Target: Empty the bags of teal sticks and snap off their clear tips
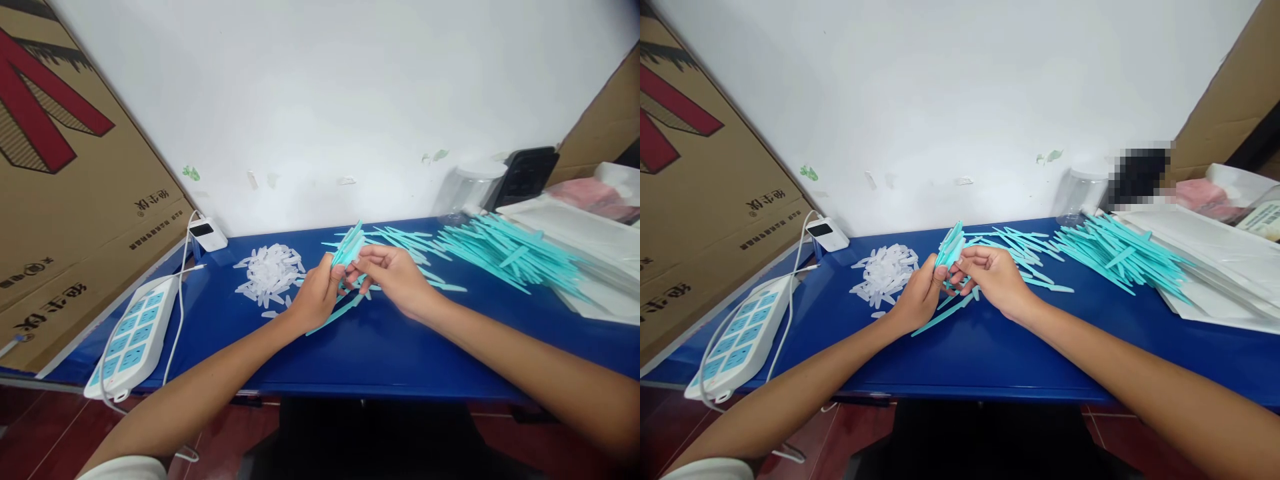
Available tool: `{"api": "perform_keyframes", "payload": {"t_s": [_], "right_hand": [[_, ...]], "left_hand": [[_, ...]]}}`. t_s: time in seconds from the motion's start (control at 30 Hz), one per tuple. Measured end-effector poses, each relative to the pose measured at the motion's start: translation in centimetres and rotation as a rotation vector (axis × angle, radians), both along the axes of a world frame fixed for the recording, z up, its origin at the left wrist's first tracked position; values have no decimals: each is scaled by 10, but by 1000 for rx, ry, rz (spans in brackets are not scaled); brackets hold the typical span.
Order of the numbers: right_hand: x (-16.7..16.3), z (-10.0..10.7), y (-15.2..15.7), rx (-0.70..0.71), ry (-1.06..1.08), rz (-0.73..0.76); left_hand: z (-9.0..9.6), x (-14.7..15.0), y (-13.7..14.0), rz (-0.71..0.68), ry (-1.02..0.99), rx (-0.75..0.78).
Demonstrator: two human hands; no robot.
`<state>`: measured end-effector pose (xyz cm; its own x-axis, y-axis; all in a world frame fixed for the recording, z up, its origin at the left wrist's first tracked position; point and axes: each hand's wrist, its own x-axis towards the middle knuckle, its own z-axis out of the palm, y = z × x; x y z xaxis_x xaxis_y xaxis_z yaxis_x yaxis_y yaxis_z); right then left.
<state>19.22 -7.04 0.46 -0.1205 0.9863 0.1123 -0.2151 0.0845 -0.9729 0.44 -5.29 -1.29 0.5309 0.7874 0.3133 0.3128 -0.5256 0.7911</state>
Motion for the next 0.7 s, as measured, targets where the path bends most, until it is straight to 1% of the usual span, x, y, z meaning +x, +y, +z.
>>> {"api": "perform_keyframes", "payload": {"t_s": [0.07, 0.13, 0.27, 0.4, 0.53, 0.63, 0.7], "right_hand": [[0, 1, -1, -18, 1, 2], [1, 4, -3, -26, -5, 0], [0, 11, -10, 13, -86, 24], [-1, 9, -12, 74, -211, 20], [0, 3, -8, 97, -245, 12], [1, 2, -8, 123, -277, 6], [2, 4, -10, 132, -289, -8]], "left_hand": [[-1, 0, 1, 17, 19, 11], [-2, -1, 2, 67, 62, 48], [1, -3, 1, 146, 116, 108], [6, -1, -5, 160, 166, 75], [7, 0, -8, 173, 187, 62], [7, 0, -8, 137, 149, 92], [6, 1, -6, 131, 93, 73]]}}
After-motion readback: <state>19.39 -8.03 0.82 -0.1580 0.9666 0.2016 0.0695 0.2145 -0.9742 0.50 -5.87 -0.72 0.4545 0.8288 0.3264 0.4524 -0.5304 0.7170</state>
